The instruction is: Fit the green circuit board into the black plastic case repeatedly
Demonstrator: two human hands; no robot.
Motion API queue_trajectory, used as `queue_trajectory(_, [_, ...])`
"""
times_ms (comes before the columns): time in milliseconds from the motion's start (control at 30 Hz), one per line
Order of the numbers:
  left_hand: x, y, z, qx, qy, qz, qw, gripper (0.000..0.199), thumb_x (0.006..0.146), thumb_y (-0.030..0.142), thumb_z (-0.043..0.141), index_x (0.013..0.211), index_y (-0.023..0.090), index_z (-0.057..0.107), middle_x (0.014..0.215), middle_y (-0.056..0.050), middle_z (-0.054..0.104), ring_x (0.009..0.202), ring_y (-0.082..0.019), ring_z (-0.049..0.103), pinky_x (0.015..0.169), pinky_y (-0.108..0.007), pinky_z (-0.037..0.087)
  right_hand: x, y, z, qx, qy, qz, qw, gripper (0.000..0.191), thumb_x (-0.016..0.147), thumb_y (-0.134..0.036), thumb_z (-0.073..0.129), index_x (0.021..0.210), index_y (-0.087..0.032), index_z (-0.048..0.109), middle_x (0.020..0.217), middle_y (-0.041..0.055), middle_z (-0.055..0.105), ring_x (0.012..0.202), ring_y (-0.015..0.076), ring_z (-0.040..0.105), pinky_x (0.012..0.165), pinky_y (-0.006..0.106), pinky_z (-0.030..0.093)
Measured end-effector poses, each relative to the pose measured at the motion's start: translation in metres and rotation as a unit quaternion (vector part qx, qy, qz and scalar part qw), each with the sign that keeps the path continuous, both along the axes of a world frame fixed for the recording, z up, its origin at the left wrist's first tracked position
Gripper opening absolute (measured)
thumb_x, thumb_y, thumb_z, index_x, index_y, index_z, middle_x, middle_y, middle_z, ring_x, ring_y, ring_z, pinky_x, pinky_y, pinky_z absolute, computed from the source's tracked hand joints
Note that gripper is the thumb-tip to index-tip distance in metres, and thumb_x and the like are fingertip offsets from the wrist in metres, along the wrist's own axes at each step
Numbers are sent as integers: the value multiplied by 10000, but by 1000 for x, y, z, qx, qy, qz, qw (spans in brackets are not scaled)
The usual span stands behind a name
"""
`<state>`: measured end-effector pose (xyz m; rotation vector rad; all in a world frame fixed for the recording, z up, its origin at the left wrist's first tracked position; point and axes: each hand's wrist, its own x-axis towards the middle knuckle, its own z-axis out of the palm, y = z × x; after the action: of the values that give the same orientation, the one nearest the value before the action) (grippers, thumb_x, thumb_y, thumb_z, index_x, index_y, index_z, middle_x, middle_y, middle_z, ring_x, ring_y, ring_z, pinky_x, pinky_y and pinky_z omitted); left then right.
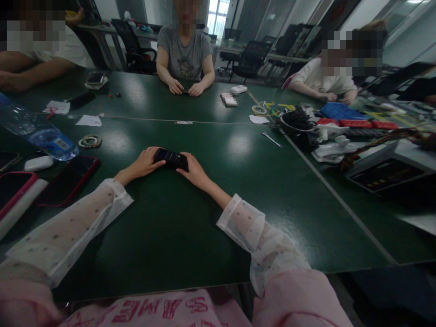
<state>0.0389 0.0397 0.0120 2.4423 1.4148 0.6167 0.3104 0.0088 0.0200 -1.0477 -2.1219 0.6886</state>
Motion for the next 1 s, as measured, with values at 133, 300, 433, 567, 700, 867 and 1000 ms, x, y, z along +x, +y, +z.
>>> queue_trajectory(133, [1, 0, 0, 3, 1, 2, 1000, 829, 953, 810, 320, 1439, 156, 473, 1436, -193, 543, 1361, -367, 471, 1131, -566, 389, 0, 1, -1, 3, 2, 1, 1000, 588, 881, -218, 743, 1387, -220, 444, 1361, 148, 578, 1280, 307, 585, 1109, 556, 486])
queue_trajectory(300, [0, 1, -2, 9, 0, -1, 1000, 826, 954, 804, 329, 1432, 147, 479, 1427, -200, 547, 1357, -371, 474, 1126, -565, 392, -1, 2, -1, 8, 4, -2, 1000, 578, 870, -204, 749, 1367, -223, 454, 1321, 137, 596, 1260, 306, 596, 1107, 558, 485])
queue_trajectory(433, [-1, 1, -2, 12, -1, -5, 1000, 816, 958, 794, 346, 1449, 156, 475, 1434, -193, 548, 1360, -365, 477, 1124, -554, 393, -1, 0, 1, 4, 10, -3, 1000, 564, 864, -192, 750, 1353, -225, 473, 1315, 137, 603, 1246, 304, 607, 1092, 550, 495])
queue_trajectory(567, [0, -2, -1, 16, 2, -19, 1000, 821, 949, 780, 407, 1523, 192, 407, 1494, -175, 517, 1394, -360, 456, 1149, -552, 368, -2, -1, 2, 6, 17, -18, 1000, 557, 853, -186, 755, 1346, -220, 497, 1314, 137, 611, 1239, 303, 615, 1095, 550, 493])
queue_trajectory(700, [0, -4, 1, 14, 3, -18, 1000, 872, 939, 751, 477, 1592, 199, 303, 1554, -183, 461, 1430, -368, 426, 1170, -554, 342, -2, -3, 4, 25, 22, -30, 999, 548, 864, -207, 739, 1357, -227, 499, 1321, 134, 610, 1234, 305, 615, 1092, 557, 497])
queue_trajectory(867, [-3, -4, -1, 0, -3, -21, 1000, 919, 942, 716, 511, 1643, 228, 172, 1625, -188, 372, 1471, -381, 376, 1180, -580, 315, -2, -4, 3, 57, 18, -35, 998, 550, 875, -237, 722, 1375, -246, 491, 1318, 132, 609, 1239, 317, 608, 1101, 572, 497])
queue_trajectory(1000, [-4, -2, -6, 10, -9, -22, 1000, 963, 929, 724, 531, 1653, 240, 120, 1650, -190, 330, 1463, -390, 381, 1171, -584, 321, -2, -4, -1, 69, 23, -40, 997, 564, 907, -300, 691, 1418, -259, 455, 1368, 134, 579, 1287, 316, 582, 1117, 562, 495])
